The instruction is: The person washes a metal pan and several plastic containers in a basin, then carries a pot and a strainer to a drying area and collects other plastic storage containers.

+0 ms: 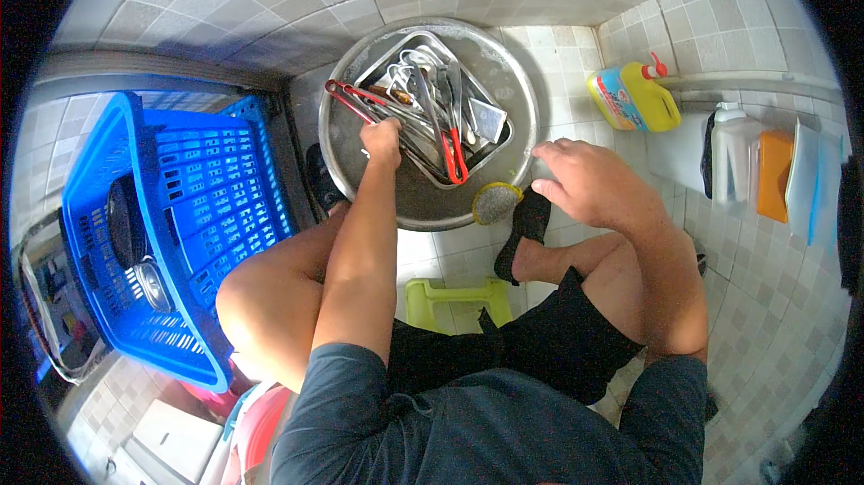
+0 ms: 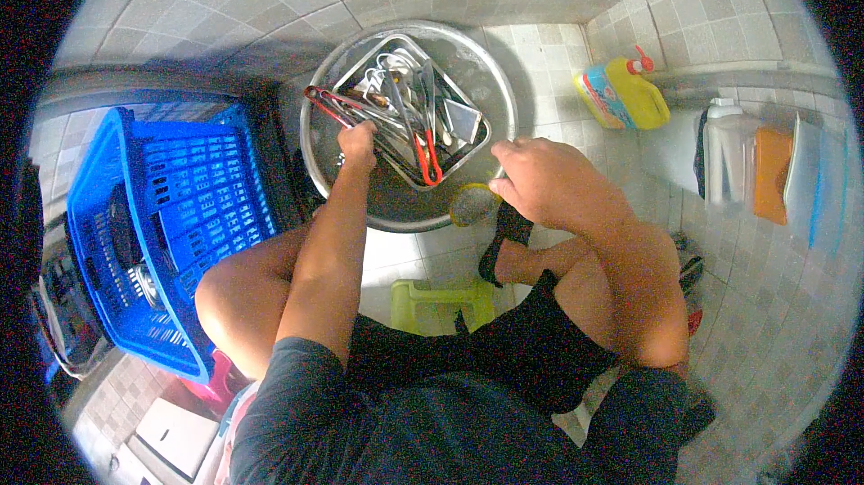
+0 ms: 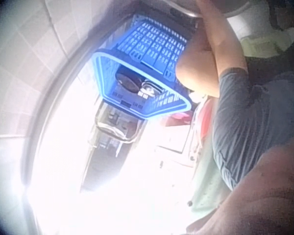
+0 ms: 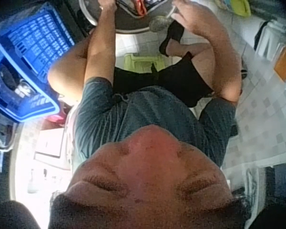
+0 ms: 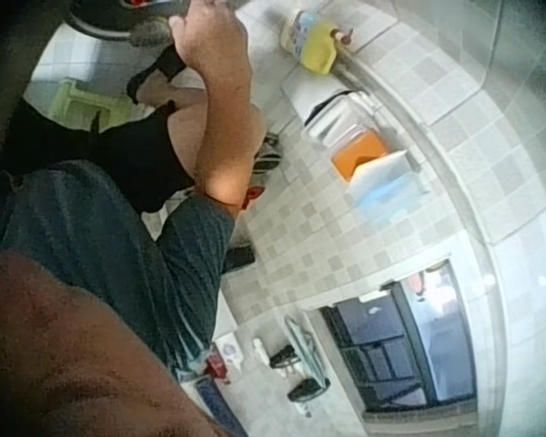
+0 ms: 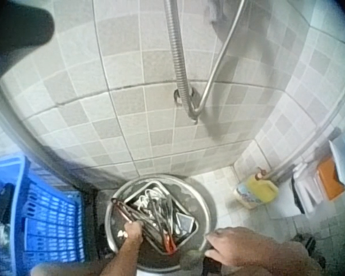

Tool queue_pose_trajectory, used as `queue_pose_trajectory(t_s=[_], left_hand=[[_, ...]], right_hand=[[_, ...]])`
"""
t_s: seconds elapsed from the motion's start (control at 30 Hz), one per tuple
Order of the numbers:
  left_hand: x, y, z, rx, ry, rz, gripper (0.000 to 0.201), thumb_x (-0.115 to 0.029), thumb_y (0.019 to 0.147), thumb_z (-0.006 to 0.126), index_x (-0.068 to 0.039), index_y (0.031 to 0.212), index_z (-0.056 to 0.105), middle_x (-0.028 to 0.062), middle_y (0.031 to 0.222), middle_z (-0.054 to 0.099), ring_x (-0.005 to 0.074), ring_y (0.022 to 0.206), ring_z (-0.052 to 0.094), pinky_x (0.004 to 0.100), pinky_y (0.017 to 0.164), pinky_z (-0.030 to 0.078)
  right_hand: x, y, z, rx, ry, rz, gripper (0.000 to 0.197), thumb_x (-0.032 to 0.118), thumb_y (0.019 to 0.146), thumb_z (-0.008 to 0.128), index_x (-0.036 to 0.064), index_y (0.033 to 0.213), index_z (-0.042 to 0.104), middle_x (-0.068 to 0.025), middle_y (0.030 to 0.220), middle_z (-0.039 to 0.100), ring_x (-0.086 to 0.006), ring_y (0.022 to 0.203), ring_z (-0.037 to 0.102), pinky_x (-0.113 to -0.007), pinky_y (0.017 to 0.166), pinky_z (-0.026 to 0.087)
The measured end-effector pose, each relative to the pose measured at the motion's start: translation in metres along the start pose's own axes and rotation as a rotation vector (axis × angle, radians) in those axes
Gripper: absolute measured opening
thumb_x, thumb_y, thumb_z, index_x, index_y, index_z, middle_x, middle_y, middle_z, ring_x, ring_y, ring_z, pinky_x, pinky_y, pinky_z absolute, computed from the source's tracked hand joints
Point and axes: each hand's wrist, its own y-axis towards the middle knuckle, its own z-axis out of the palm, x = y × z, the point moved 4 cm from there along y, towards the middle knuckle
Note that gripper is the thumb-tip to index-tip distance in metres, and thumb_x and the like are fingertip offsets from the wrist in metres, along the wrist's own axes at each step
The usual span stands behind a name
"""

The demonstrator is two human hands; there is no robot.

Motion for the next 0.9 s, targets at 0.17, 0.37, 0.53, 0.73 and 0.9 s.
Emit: queue_pose_trajectory(t_s=[0.17,0.37,0.53,0.73,0.9], left_hand=[[-0.008,-0.004,0.001,0.069,-0.097,0.120,0.029,0.003,0.066,0.066,0.000,0.095,0.061,0.0057,0.083,0.062,0.0215,0.073,0.058,0.0382,0.068,0.047],[-0.010,0.000,-0.001,-0.037,0.033,0.086,0.032,0.004,0.067,0.065,0.001,0.098,0.061,0.0061,0.084,0.062,0.0236,0.073,0.060,0.0393,0.071,0.050],[-0.033,0.005,-0.008,-0.290,0.514,0.178,0.036,-0.005,0.075,0.061,0.007,0.109,0.059,0.0272,0.102,0.069,0.0424,0.098,0.068,0.0447,0.090,0.052],[-0.067,-0.022,0.008,-0.246,0.699,0.189,0.041,-0.012,0.077,0.065,0.006,0.112,0.054,0.0313,0.107,0.067,0.0473,0.105,0.065,0.0498,0.095,0.051],[-0.079,-0.031,0.013,-0.232,0.787,0.192,0.045,-0.013,0.079,0.066,0.003,0.117,0.050,0.0304,0.109,0.067,0.0467,0.106,0.065,0.0498,0.096,0.050]], right_hand=[[0.001,-0.004,-0.003,-0.023,-0.005,-0.011,0.037,0.029,0.093,0.061,-0.0029,0.111,0.060,-0.0227,0.101,0.067,-0.0404,0.098,0.065,-0.049,0.086,0.052],[0.003,-0.007,-0.009,0.079,0.015,0.036,0.043,0.026,0.094,0.060,-0.0054,0.123,0.057,-0.0253,0.113,0.065,-0.0413,0.107,0.061,-0.048,0.093,0.049],[0.007,-0.007,-0.011,0.079,0.024,0.033,0.044,0.027,0.094,0.060,-0.0050,0.124,0.056,-0.0250,0.113,0.065,-0.0410,0.108,0.061,-0.048,0.094,0.048],[0.000,-0.012,-0.008,0.089,0.011,0.035,0.045,0.027,0.095,0.058,-0.0052,0.126,0.056,-0.0244,0.116,0.064,-0.0403,0.109,0.061,-0.047,0.095,0.048],[0.002,-0.011,-0.010,0.135,0.027,0.076,0.047,0.027,0.095,0.058,-0.0062,0.128,0.055,-0.0250,0.123,0.063,-0.0394,0.116,0.059,-0.046,0.100,0.047]])
